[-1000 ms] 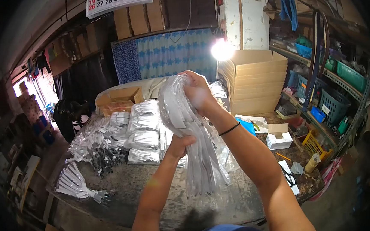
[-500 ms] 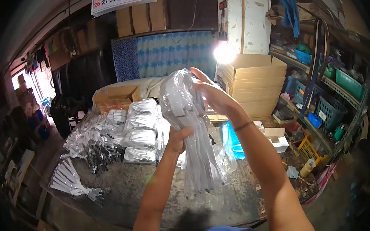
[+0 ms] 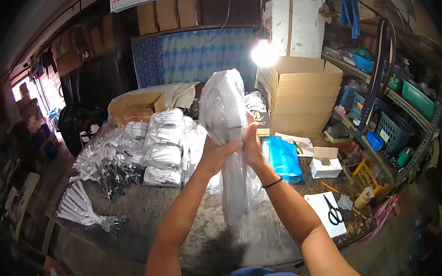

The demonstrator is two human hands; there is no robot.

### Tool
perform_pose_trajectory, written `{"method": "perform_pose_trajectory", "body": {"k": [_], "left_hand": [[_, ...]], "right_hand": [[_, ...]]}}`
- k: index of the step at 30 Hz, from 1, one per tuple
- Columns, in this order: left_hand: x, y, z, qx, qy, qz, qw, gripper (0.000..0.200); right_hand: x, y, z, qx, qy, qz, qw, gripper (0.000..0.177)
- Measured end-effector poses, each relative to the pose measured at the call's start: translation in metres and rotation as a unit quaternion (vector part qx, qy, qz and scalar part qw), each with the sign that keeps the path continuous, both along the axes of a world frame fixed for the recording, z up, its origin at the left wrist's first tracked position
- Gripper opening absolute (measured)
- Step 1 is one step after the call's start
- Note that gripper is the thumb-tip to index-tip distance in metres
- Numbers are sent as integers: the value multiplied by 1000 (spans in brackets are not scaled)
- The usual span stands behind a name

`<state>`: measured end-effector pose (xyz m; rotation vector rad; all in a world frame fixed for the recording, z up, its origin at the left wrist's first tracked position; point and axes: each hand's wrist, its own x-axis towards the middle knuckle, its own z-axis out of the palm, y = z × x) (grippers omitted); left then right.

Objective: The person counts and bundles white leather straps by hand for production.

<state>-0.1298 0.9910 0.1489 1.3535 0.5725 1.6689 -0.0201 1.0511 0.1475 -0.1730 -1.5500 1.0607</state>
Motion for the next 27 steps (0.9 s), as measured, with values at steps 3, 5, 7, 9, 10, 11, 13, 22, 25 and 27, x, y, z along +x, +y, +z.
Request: {"method": "perform_pose_trajectory", "body": {"k": [3, 5, 7, 9, 10, 11, 13, 22, 25, 27], "left_hand": [[0, -4, 3, 3, 10, 31, 999, 67], [-1, -5, 2, 8, 13, 39, 999, 63], [-2, -8, 3, 16, 18, 46, 999, 58], [-2, -14, 6, 5, 24, 52, 998, 57], [-3, -15, 6, 5, 25, 55, 998, 57], [-5, -15, 6, 7, 27, 64, 998, 57], [-11, -17, 4, 10, 28, 77, 997, 57], [-20, -29, 14, -3, -42, 74, 996, 61], [-24, -29, 13, 11, -22, 108, 994, 57], [-25, -28, 14, 14, -48, 106, 993, 60]], "right_hand": [[-4, -5, 1, 7, 13, 1, 1000, 93], [-6, -11, 4, -5, 35, -14, 999, 92], [-6, -17, 5, -25, 32, -14, 999, 92], [-8, -17, 5, -45, 28, -15, 998, 92], [-8, -14, 3, -32, 15, -4, 999, 94], [-10, -12, 1, -19, 2, 7, 1000, 95], [-14, -7, -1, -5, -14, 34, 999, 98], [-25, -14, 12, 80, -79, 1, 994, 105], [-29, -8, 11, 86, -103, 5, 991, 100], [-30, -14, 17, 15, -56, 97, 994, 94]]}}
